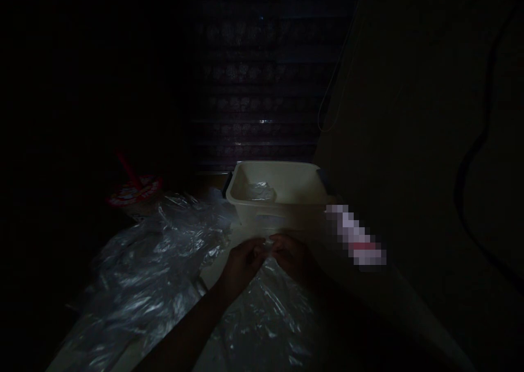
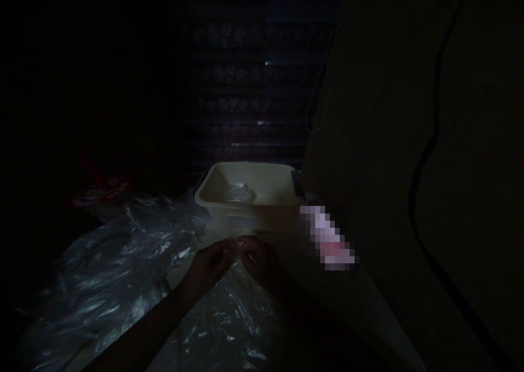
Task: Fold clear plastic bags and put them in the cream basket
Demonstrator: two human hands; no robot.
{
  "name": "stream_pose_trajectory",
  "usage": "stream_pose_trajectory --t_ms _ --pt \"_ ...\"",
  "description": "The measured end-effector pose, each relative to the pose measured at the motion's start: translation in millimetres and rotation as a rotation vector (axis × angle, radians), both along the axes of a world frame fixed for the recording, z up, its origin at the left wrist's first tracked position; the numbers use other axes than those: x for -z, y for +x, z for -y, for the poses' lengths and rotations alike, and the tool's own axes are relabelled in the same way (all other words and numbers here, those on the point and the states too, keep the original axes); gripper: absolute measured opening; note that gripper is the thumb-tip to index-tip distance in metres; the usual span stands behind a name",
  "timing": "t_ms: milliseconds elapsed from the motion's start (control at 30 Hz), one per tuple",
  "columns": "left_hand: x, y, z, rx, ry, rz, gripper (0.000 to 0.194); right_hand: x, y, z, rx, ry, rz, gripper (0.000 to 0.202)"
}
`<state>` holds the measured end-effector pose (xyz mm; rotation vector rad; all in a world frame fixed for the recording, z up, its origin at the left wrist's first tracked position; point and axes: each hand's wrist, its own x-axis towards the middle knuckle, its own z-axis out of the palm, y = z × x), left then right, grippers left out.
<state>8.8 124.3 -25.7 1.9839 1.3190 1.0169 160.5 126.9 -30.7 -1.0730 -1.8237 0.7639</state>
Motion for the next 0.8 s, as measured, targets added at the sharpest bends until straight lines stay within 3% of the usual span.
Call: stream_pose_trajectory --t_ms 100,400,500,567,700,800 --pt "-2.7 -0.3 -0.8 0.006 0.042 -0.045 0.013 -1.0 -0.9 0.6 0.008 0.017 -0.003 0.023" --pt "-1.0 -1.3 0.3 -0.125 0.186 -0.12 0.017 -4.6 -0.5 -0.8 0.067 -0.039 0.01 0.021" --pt "-9.4 -7.5 -1.5 -0.149 0.245 -0.158 0.019 -1.5 1.0 -2.8 0.116 -0.016 0.03 0.021" --pt "-18.6 -12.2 1.0 -0.094 0.272 -0.192 0.02 -0.8 3.5 -3.6 0.174 0.036 0.061 0.022" --pt "-22.6 -7.3 34.1 0.062 0.373 -0.467 0.028 -7.6 11.5 3.5 0.245 0.208 0.178 0.024" --pt "-1.9 13.1 83.2 -0.101 0.592 -0.604 0.039 -16.6 17.3 20.5 0.068 0.264 0.3 0.03"
